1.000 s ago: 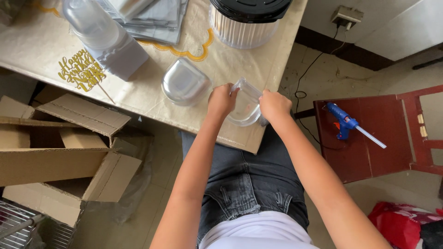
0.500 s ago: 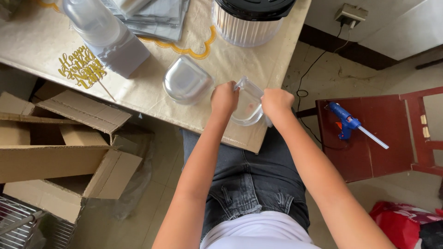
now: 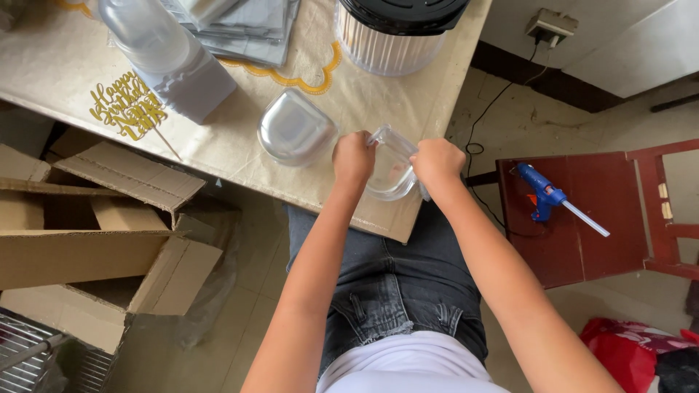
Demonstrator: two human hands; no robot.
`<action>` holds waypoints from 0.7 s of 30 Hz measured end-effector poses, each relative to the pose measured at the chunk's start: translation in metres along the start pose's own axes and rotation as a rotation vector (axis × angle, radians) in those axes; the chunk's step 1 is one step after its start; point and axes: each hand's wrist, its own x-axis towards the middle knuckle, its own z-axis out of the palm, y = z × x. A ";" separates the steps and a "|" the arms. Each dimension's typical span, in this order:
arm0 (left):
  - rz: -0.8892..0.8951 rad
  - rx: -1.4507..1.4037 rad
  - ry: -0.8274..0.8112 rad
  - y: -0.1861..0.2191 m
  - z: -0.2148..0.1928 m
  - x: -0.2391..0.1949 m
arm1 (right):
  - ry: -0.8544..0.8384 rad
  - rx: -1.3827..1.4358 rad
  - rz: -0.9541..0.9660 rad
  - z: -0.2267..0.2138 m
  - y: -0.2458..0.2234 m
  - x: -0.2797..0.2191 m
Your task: The person wipes the inside and outside of clear plastic lids using a grey cloth and then stacks them on a table.
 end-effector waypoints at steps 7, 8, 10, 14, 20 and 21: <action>0.051 -0.157 -0.078 -0.048 0.028 -0.006 | 0.101 0.234 -0.139 -0.018 0.011 -0.014; 0.051 -0.156 -0.079 -0.044 0.013 -0.015 | 0.100 0.235 -0.139 -0.023 0.016 -0.024; -0.102 -0.826 -0.430 -0.037 -0.023 -0.028 | 0.160 0.575 -0.163 -0.036 0.019 -0.037; -0.273 -1.207 -0.652 -0.021 -0.056 -0.048 | 0.227 0.833 -0.273 -0.016 0.024 -0.042; -0.030 -1.458 -0.849 -0.005 -0.051 -0.060 | 0.558 0.739 -0.497 -0.067 -0.002 -0.076; -0.074 -1.459 -0.791 -0.002 -0.053 -0.063 | 0.601 0.831 -0.438 -0.072 -0.003 -0.084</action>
